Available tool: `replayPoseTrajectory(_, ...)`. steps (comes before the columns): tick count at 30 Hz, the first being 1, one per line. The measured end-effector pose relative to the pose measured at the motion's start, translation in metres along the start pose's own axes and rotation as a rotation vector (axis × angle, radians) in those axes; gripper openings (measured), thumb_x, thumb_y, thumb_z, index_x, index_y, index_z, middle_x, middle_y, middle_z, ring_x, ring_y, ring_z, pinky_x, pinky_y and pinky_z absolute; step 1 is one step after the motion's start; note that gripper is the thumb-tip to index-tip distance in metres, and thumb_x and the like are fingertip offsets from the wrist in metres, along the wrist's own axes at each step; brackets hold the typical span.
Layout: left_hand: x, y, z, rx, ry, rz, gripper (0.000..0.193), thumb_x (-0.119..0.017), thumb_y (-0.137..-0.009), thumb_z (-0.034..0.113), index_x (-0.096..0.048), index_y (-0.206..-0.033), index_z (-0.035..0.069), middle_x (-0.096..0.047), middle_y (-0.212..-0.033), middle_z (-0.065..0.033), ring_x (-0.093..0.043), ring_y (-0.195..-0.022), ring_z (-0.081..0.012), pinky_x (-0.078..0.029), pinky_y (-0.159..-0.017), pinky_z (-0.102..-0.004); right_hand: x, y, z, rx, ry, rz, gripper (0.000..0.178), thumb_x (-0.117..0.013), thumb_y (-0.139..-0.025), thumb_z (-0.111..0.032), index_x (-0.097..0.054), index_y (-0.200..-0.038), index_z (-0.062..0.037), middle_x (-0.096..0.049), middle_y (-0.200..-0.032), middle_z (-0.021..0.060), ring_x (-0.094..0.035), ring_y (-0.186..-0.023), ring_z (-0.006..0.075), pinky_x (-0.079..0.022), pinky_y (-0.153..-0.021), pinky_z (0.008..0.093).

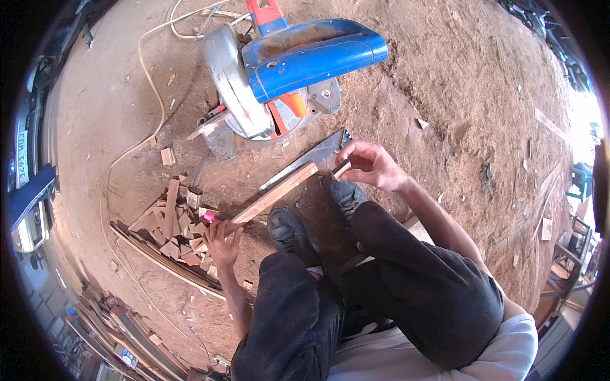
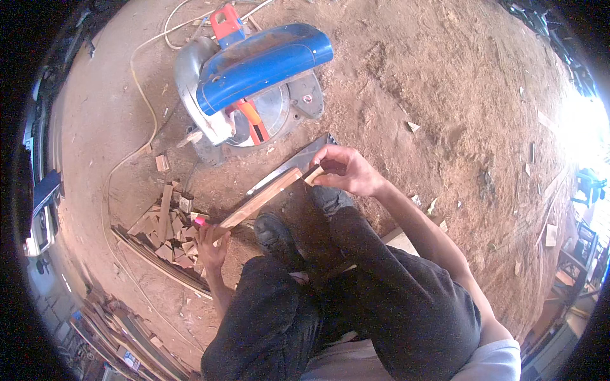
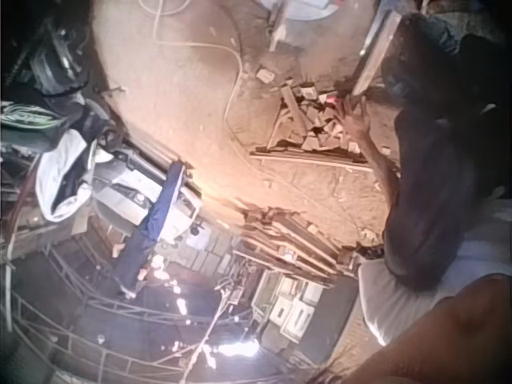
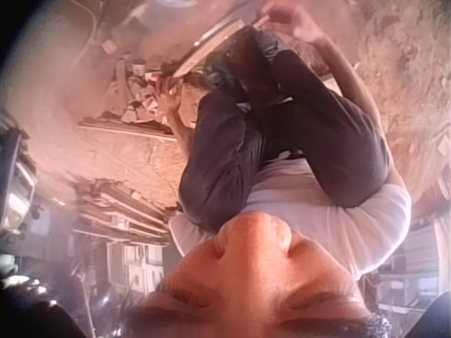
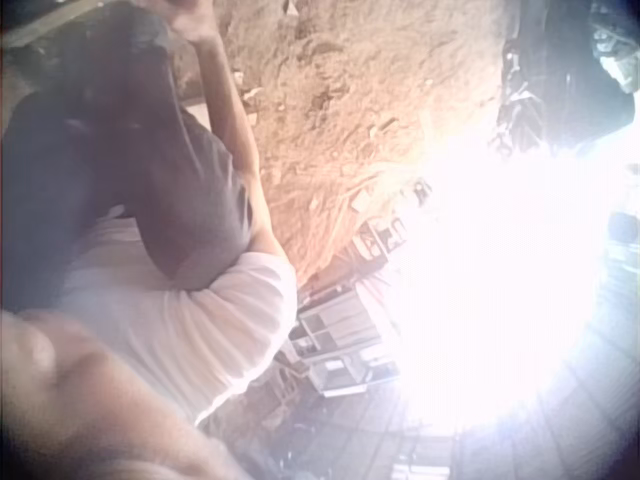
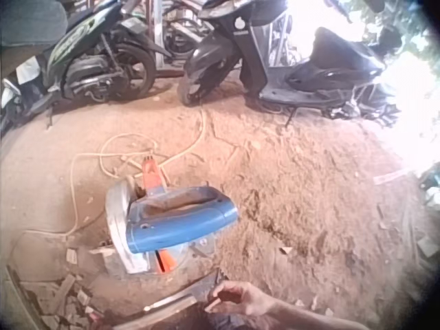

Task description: The person positions a square against a piece of wood and marks a line with a pink pen.

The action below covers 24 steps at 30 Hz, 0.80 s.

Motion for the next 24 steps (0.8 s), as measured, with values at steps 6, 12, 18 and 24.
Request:
replayPoseTrajectory(6,-0.01,-0.01,0.017,0.047,0.121,0.042,0.05,-0.076,-0.089,0.035,-0.063,-0.132,0.014,-0.058,-0.129,-0.0181,-0.051,-0.123,-0.0407,-0.035,-0.107,-0.0556,0.021,0.001,0.023,-0.021,0.124,0.23,0.041,-0.071,-0.089,0.006,-0.054,-0.124,-0.0043,-0.065,-0.11,0.0065,-0.07,-0.101,0.0163,-0.059,-0.088,0.0321)
replayPoseTrajectory(12,-0.012,-0.011,0.022,0.072,0.189,0.011,0.051,-0.074,-0.09,0.032,-0.061,-0.135,0.012,-0.058,-0.129,-0.0184,-0.05,-0.124,-0.0406,-0.035,-0.108,-0.0546,0.09,0.017,0.039,-0.079,0.598,0.635,0.047,-0.075,-0.084,0.005,-0.055,-0.126,-0.0064,-0.074,-0.107,0.0127,-0.073,-0.101,0.0222,-0.06,-0.084,0.0313)
replayPoseTrajectory(18,-0.022,-0.008,0.018,0.047,0.17,-0.057,0.048,-0.076,-0.087,0.028,-0.062,-0.129,0.01,-0.063,-0.12,-0.0165,-0.055,-0.118,-0.0381,-0.039,-0.103,-0.0529,0.185,0.055,0.052,-0.052,0.823,0.882,0.044,-0.075,-0.084,-0.006,-0.058,-0.125,-0.0051,-0.075,-0.102,0.0121,-0.071,-0.091,0.0199,-0.056,-0.081,0.0345)
replayPoseTrajectory(24,-0.012,-0.013,0.017,-0.042,0.107,-0.133,0.045,-0.081,-0.084,0.031,-0.068,-0.121,0.01,-0.067,-0.116,-0.0154,-0.06,-0.113,-0.0348,-0.041,-0.101,-0.05,0.15,0.028,0.042,-0.232,0.558,0.569,0.044,-0.076,-0.085,-0.007,-0.058,-0.125,-0.0045,-0.073,-0.102,0.0075,-0.068,-0.091,0.0133,-0.055,-0.075,0.0289)
Point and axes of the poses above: each hand's wrist, its own y-axis away from the middle knuckle, its own x-axis out of the back of the hand, z = x × y, the point moved 1 cm from there along -y, towards the middle knuckle
